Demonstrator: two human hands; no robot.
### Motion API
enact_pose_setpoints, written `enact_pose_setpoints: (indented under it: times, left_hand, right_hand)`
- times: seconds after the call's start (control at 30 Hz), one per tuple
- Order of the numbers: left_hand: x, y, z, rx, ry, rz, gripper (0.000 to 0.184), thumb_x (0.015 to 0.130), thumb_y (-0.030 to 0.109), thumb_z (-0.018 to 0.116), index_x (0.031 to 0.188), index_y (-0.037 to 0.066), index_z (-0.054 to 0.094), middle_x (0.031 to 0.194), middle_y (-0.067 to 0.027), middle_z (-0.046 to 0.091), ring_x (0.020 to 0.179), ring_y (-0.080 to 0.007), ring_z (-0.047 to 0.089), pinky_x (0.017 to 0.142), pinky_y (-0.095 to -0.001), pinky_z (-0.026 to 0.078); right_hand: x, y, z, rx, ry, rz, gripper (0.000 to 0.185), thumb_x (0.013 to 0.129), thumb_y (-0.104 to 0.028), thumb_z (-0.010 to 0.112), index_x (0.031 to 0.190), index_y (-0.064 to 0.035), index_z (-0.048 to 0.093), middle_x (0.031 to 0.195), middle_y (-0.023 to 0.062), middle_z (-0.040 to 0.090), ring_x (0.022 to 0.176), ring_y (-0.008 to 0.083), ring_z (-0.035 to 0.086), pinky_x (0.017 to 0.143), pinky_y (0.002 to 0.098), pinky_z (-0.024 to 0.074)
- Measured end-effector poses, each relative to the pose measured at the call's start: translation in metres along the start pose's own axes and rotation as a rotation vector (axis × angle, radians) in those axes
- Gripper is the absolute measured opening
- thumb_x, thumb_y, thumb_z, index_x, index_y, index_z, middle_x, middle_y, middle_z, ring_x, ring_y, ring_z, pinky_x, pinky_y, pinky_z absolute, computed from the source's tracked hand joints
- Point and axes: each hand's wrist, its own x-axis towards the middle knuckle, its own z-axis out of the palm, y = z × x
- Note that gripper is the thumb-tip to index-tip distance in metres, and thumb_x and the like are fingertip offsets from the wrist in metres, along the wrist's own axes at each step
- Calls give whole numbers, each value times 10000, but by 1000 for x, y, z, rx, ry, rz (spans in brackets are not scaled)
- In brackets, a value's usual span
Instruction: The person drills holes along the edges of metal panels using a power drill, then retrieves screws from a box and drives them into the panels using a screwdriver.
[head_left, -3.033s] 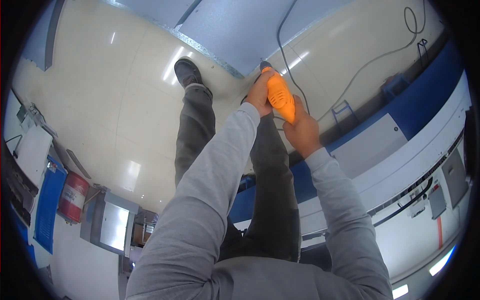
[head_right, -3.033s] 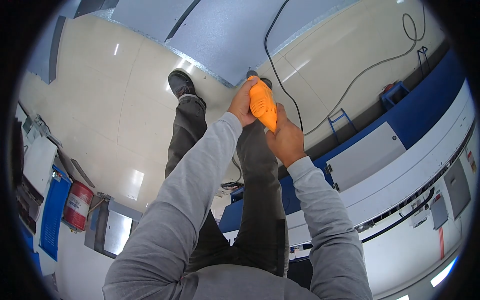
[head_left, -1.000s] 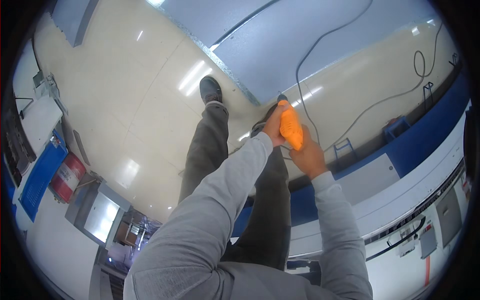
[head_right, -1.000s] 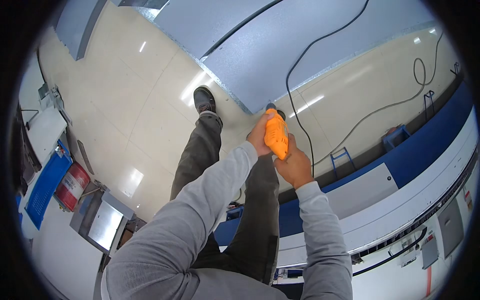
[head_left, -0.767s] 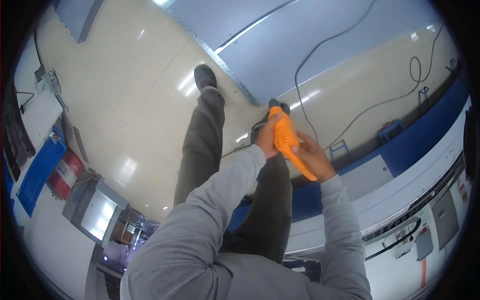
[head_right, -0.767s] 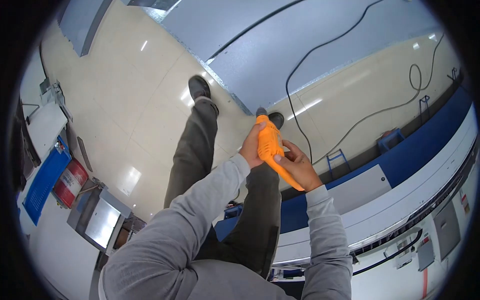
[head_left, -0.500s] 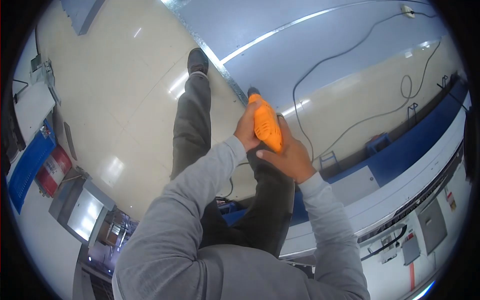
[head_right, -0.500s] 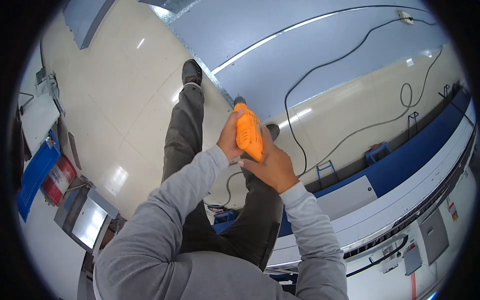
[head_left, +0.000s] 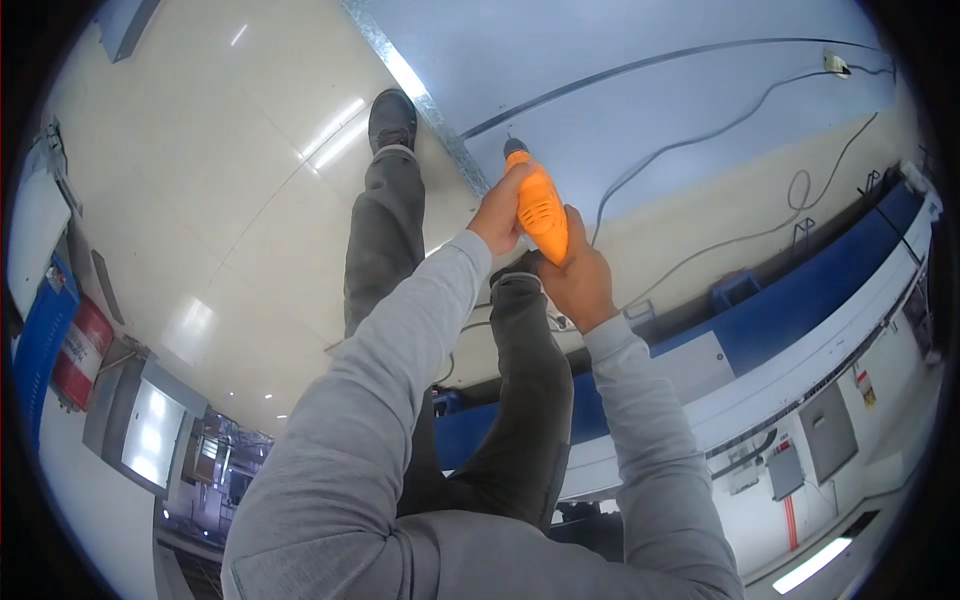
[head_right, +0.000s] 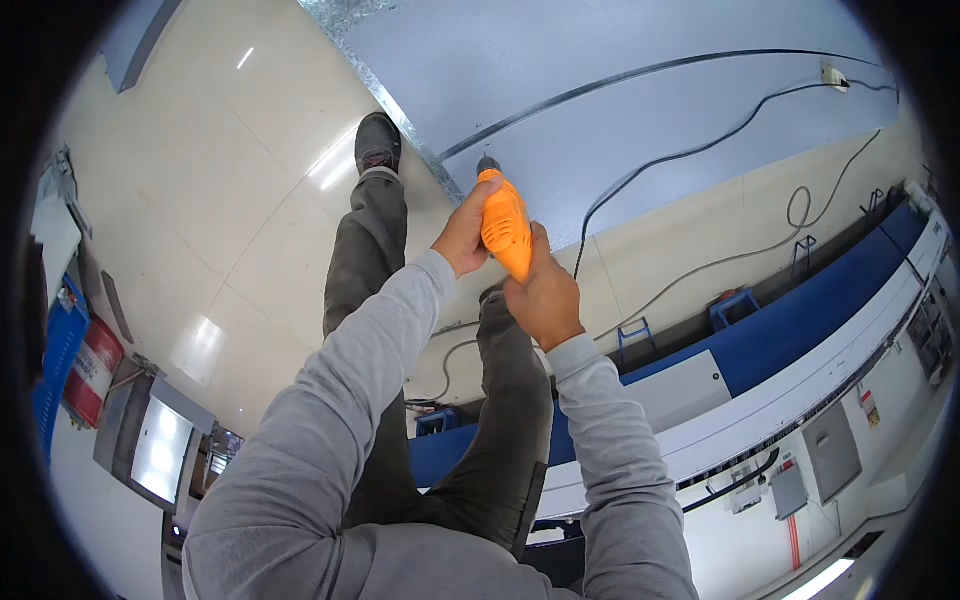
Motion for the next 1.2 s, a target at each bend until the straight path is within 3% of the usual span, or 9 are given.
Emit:
enact_pose_setpoints:
  times: [0.03,0.13,0.73,0.83,0.93,1.2]
  left_hand:
    - [2,4,-2,4,10,-11,445,969,472,720,1208,112,613,1042,-31,672,954,-164,686,864,-332,561]
    - [4,5,1,-40,13,-9,548,964,507,745,1253,66,597,1107,-93,685,1018,-223,704,943,-388,585]
    - [15,16,9,-59,37,-29,455,977,477,738,1186,89,620,1043,-65,702,960,-206,721,889,-368,605]
    - [16,15,10,-74,32,-27,453,977,476,738,1184,90,619,1042,-63,701,957,-206,721,888,-367,607]
    - [14,17,13,-57,47,-20,515,942,493,753,1208,78,607,1008,-52,677,894,-185,707,786,-355,571]
    - [19,26,10,-135,-8,-80,465,950,465,760,1181,101,587,1006,-59,667,906,-215,708,806,-386,581]
  right_hand:
    - [5,-3,2,-10,-2,8,868,825,-112,673,1617,-38,327,1091,270,751,940,474,732,837,518,586]
    - [8,-5,5,-25,15,23,861,827,-120,668,1616,-46,332,1068,264,757,934,471,735,839,516,587]
    - [25,-13,-9,-52,-7,44,847,824,-144,675,1602,-59,351,1076,284,752,969,483,733,882,533,580]
    - [26,-17,-11,-59,-9,93,758,860,-113,670,1567,-136,399,1084,259,746,1038,498,704,883,538,562]
    - [27,-19,-14,-47,-23,93,750,861,-109,654,1567,-131,400,1076,262,746,1028,502,702,880,542,561]
    - [36,-25,-12,-74,-33,129,747,831,-92,638,1542,-123,414,1104,271,736,1049,513,685,886,565,542]
